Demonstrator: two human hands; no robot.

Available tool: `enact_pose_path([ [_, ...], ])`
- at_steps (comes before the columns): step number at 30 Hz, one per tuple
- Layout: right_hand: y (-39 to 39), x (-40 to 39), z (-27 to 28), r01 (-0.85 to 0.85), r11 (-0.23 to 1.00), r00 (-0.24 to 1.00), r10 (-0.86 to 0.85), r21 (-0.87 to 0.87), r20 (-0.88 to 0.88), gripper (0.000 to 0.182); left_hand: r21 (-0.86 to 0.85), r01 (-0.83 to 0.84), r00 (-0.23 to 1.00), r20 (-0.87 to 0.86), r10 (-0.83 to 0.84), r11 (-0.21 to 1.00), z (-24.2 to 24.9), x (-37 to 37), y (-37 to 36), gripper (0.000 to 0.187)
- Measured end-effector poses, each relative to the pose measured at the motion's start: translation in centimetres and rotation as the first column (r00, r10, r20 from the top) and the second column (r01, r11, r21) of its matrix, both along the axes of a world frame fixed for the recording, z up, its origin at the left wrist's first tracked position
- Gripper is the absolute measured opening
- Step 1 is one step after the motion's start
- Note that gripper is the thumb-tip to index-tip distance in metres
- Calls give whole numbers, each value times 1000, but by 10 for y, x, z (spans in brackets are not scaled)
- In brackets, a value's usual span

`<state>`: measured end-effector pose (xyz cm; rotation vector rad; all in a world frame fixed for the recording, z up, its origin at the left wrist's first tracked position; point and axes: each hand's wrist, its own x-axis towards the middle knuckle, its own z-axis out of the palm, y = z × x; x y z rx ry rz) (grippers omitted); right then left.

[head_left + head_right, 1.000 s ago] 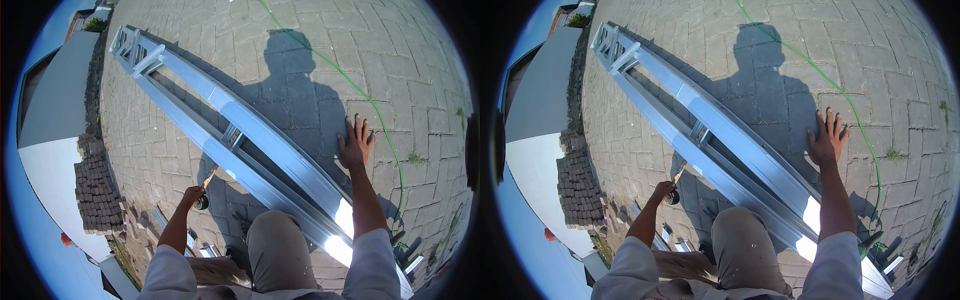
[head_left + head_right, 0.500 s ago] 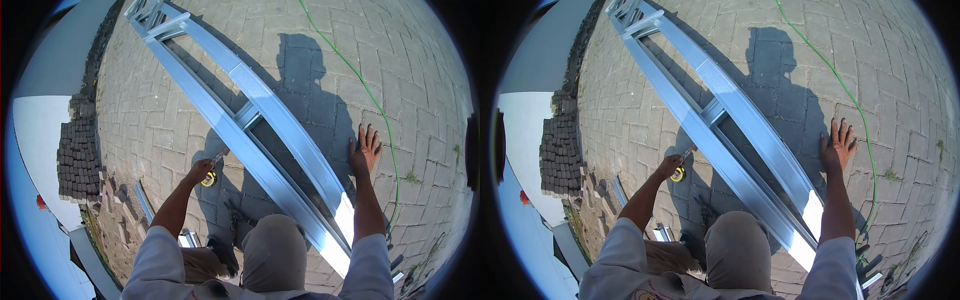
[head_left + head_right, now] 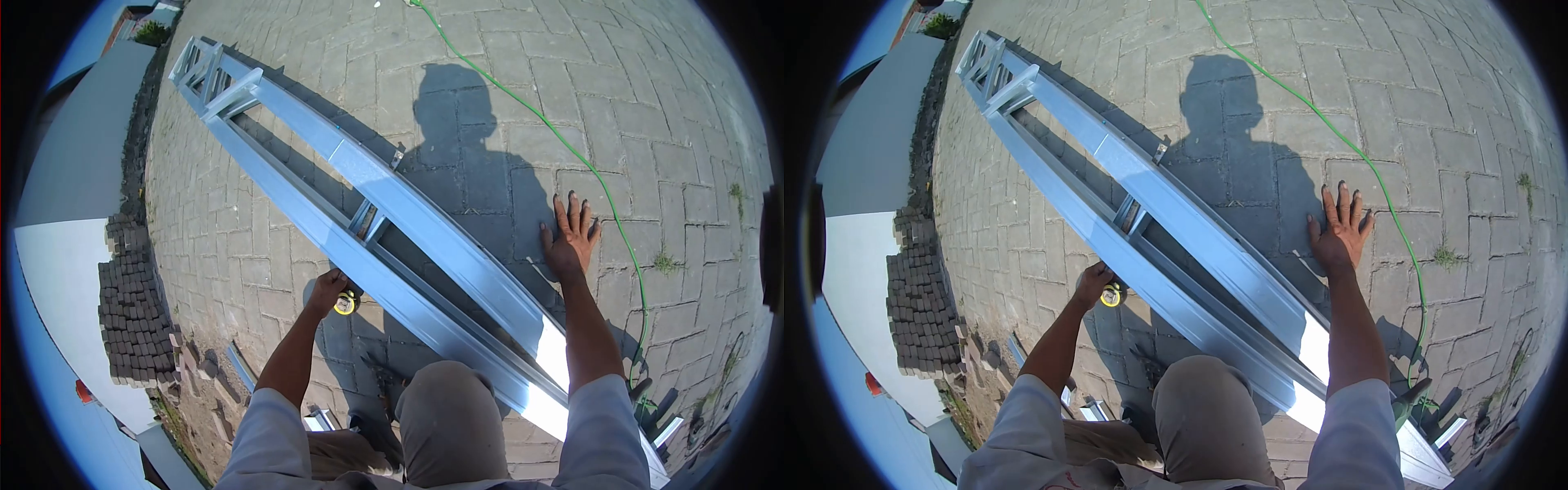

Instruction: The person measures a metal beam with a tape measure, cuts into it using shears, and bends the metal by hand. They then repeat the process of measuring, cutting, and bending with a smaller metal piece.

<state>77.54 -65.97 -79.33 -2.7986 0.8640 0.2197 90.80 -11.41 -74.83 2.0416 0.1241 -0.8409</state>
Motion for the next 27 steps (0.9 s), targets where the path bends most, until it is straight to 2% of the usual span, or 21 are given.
enact_pose_path([
  [2,-3,-1,-1,0,1000,1000,0,17,13,66,43,30,999,25,-31,999,-11,2,10,23],
  [6,-5,-2,0,-6,1000,999,5,26,40,64,69,-37,999,-6,37,997,-8,11,7,23],
  [13,-8,-3,1,-11,998,996,6,54,92,64,153,8,993,115,-25,988,-13,16,10,26],
  [16,-9,-3,1,-7,998,996,0,69,94,63,209,-2,993,114,-22,978,-17,14,14,25],
  [20,-11,-2,1,-5,996,996,-3,88,92,62,153,0,992,121,-19,988,-14,12,4,26],
  [23,-11,-3,1,-4,995,994,-7,105,105,62,170,-76,994,86,62,983,-12,15,-4,24],
  [27,-12,-2,3,-5,993,992,-9,119,122,62,172,-44,994,105,26,984,-25,28,8,21],
])
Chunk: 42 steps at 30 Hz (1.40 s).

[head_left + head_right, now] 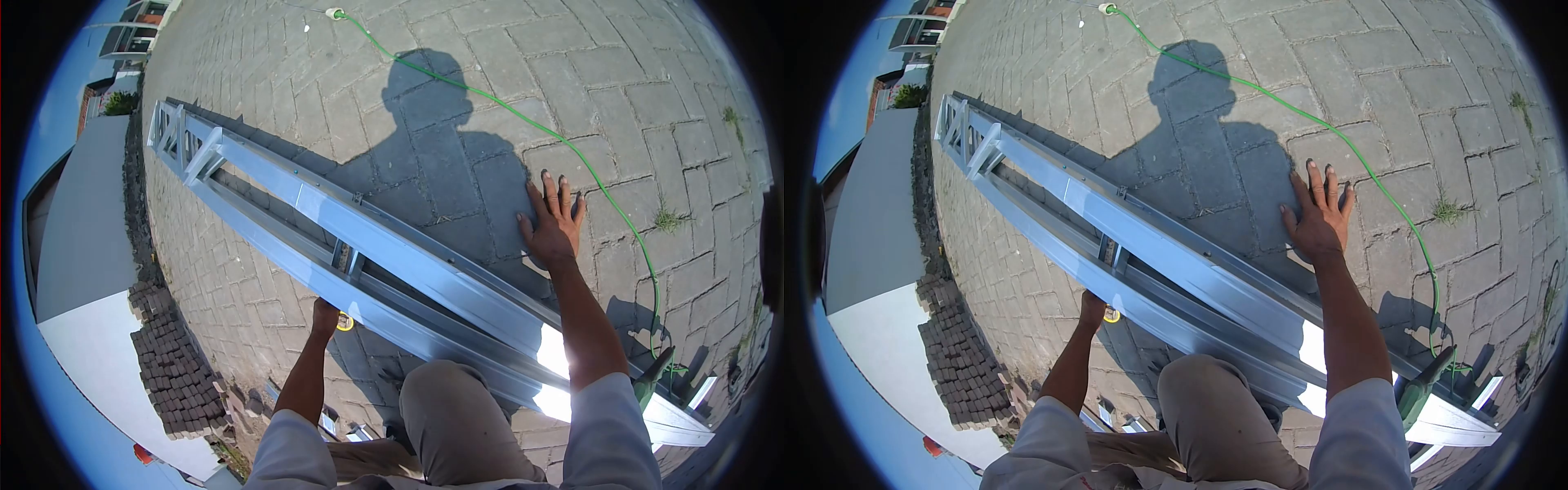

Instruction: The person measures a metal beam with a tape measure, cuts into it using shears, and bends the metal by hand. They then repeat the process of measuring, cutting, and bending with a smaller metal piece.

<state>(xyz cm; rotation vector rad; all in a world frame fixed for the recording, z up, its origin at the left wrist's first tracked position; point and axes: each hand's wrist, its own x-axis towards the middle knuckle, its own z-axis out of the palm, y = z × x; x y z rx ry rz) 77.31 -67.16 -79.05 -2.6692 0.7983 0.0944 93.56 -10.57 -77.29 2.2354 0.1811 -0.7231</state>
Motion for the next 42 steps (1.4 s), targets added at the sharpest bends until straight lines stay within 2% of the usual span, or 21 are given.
enact_pose_path([
  [2,-1,-1,-1,0,1000,1000,0,10,1,62,-32,52,998,22,-52,998,-5,3,5,20],
  [5,-1,-1,4,0,1000,1000,0,23,-12,62,-76,37,999,18,-36,996,0,1,4,19],
  [8,-2,-1,2,-1,1000,1000,2,21,-20,62,-61,-62,997,-45,60,996,9,-4,-3,18],
  [11,-2,0,5,-4,1000,999,5,7,-45,62,-61,-27,999,-49,24,998,6,-3,3,19],
  [14,-2,0,3,-6,1000,999,6,8,-42,62,26,159,987,-27,-159,987,10,8,4,21],
  [20,-3,-1,3,-6,1000,999,7,16,-40,62,102,264,964,-48,-260,959,7,16,15,21],
  [23,-3,0,3,-7,1000,998,7,9,-56,62,30,409,912,25,-410,912,-9,18,37,21],
  [26,-3,0,3,-4,1000,999,4,9,-52,62,-31,152,978,-138,-154,988,13,10,6,22],
  [29,-2,-1,2,-7,1000,999,7,1,-35,62,-136,-30,976,-217,0,990,6,10,8,23],
  [32,-2,0,2,-2,1000,999,2,12,-46,62,-142,-68,972,-232,34,988,15,9,-9,22],
  [35,-1,0,3,-4,1000,999,4,5,-42,62,-128,-46,969,-247,14,991,2,14,18,22],
  [38,-1,0,2,-5,1000,999,5,-3,-44,62,37,71,980,-189,-63,997,14,12,6,22],
  [41,-1,0,2,-5,1000,999,6,2,-52,63,-34,-79,962,-264,67,996,17,11,2,22],
  [42,-1,0,2,-6,1000,999,6,0,-54,63,-23,-10,964,-267,4,1000,16,13,6,25],
])
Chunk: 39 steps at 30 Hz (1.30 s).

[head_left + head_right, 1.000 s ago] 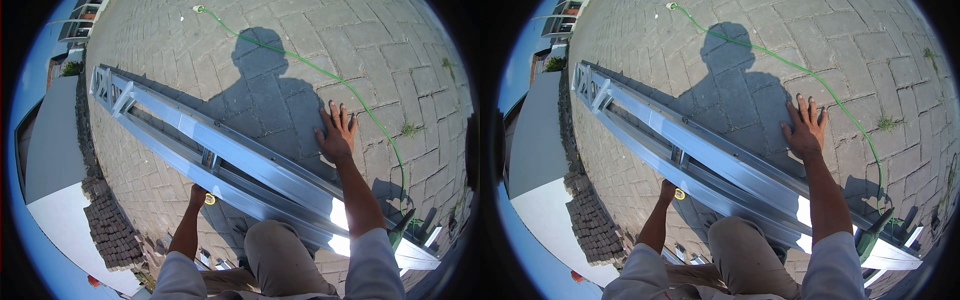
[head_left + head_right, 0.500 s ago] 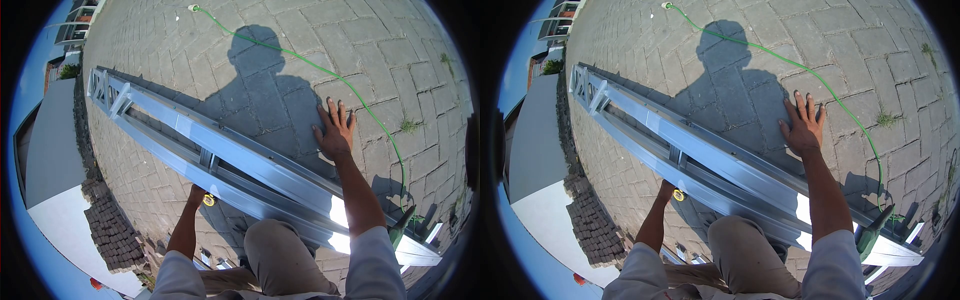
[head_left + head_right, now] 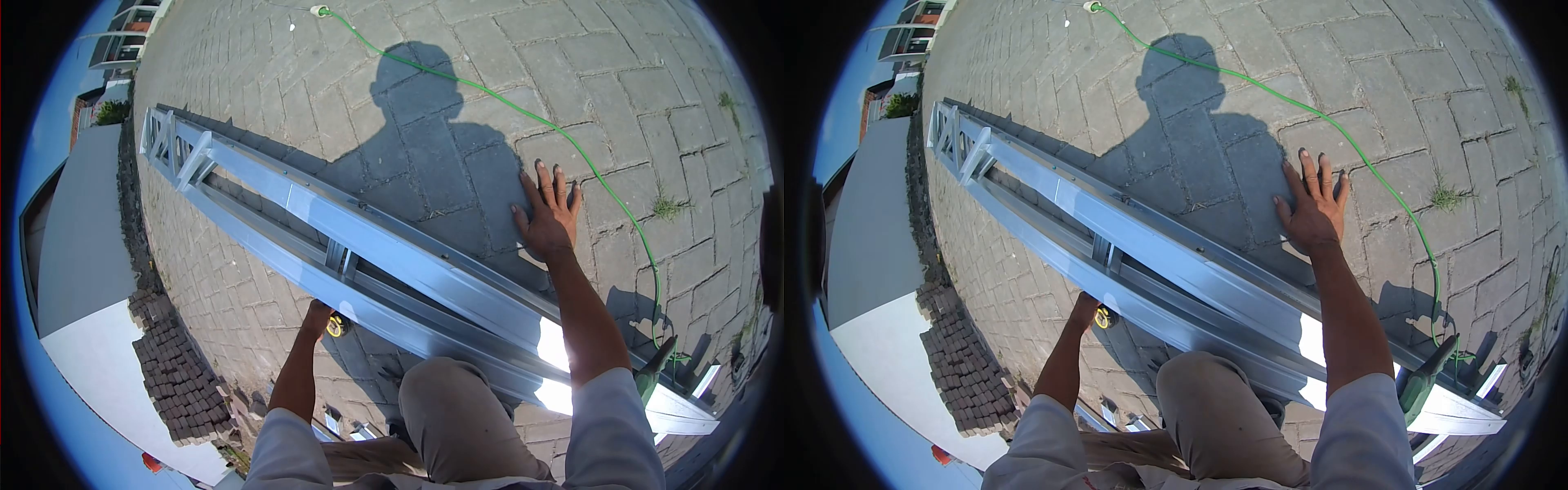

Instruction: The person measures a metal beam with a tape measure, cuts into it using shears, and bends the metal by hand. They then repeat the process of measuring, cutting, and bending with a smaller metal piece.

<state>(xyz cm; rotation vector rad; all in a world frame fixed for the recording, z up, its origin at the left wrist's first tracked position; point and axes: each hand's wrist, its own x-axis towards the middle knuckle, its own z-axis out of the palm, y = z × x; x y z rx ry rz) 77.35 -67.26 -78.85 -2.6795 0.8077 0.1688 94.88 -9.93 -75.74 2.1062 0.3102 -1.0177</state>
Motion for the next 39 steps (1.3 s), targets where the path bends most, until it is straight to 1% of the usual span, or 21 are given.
enact_pose_path([
  [2,0,0,0,2,1000,1000,-2,-5,-4,63,19,140,990,-9,-140,990,-2,7,8,31],
  [5,0,0,1,-1,1000,1000,1,-13,-20,63,11,50,998,37,-50,999,0,6,-1,22],
  [8,0,0,1,3,1000,1000,-3,-12,-3,62,7,-41,999,21,41,999,7,2,-12,22],
  [11,0,-1,-3,-1,1000,1000,2,-20,14,63,-74,-52,998,30,54,996,6,-3,-17,20],
  [14,1,0,-2,-3,1000,1000,3,-25,12,63,-33,-81,997,-22,80,996,-19,2,14,19],
  [17,0,0,-2,-5,1000,1000,5,-23,14,63,-85,-48,998,-54,44,995,-13,1,12,19],
  [20,1,0,-3,-5,999,1000,5,-40,7,63,-64,-42,993,-117,34,997,-26,8,36,21],
  [23,1,1,-1,1,1000,1000,-1,-30,-10,63,-9,55,993,-105,-56,998,0,8,3,37],
  [26,1,1,-1,-1,999,1000,1,-35,-26,63,13,53,994,-97,-51,999,14,9,-16,38],
  [29,2,1,-1,-1,999,999,0,-37,-34,63,17,74,990,-119,-71,997,8,11,-10,40],
  [32,2,2,-2,-7,998,999,5,-56,-38,63,10,115,989,-94,-114,993,-1,10,0,41],
  [35,3,2,-1,-5,998,998,2,-59,-57,63,-1,22,999,-34,-22,1000,9,3,-20,26],
  [38,5,3,-6,-8,997,999,4,-82,-49,64,-27,66,996,-61,-67,997,-3,8,-6,23],
  [39,7,4,-6,-7,996,998,1,-92,-60,64,-15,34,998,-60,-35,999,6,7,-17,21],
])
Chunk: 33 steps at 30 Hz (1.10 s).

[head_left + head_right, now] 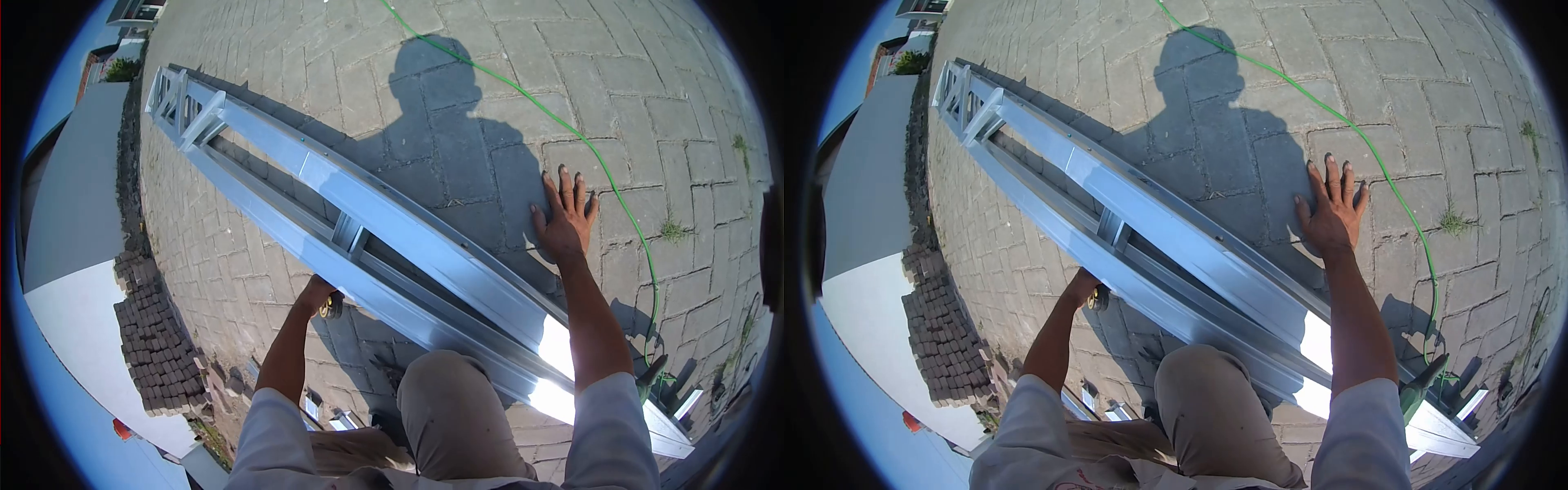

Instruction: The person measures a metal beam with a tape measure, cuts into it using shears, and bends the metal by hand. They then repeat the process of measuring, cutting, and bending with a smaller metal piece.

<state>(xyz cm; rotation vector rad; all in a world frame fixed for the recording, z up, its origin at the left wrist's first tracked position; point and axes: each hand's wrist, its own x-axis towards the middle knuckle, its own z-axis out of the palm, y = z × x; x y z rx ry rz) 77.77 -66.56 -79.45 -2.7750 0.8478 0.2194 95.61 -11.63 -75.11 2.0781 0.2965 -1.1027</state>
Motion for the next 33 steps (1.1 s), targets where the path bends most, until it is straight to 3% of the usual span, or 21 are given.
enact_pose_path([
  [6,9,2,-7,-17,995,1000,16,-96,-16,64,43,85,995,-51,-82,995,-5,4,2,22],
  [10,12,0,-15,-49,984,997,57,-171,43,63,-30,116,993,-16,-116,993,-17,4,9,25],
  [11,14,0,-15,-60,979,997,70,-197,45,62,6,207,978,19,-207,978,-21,5,12,24],
  [18,10,-7,-42,-100,948,986,136,-303,100,63,-26,206,978,34,-205,978,-10,0,-2,22],
  [20,11,-6,-40,-107,946,988,134,-305,72,62,20,263,964,46,-263,965,-1,0,-5,26],
  [22,9,-6,-42,-112,944,989,135,-311,54,61,0,330,930,174,-325,944,-3,-3,-4,22],
  [27,10,-5,-43,-96,946,995,98,-308,-9,63,131,440,859,226,-459,889,-14,0,-2,29],
  [30,8,-7,-45,-108,942,994,113,-317,-2,64,136,419,856,272,-440,898,-23,-2,1,34],
  [33,10,-6,-44,-106,942,994,112,-320,0,65,212,491,816,225,-532,845,-40,6,-1,39],
])
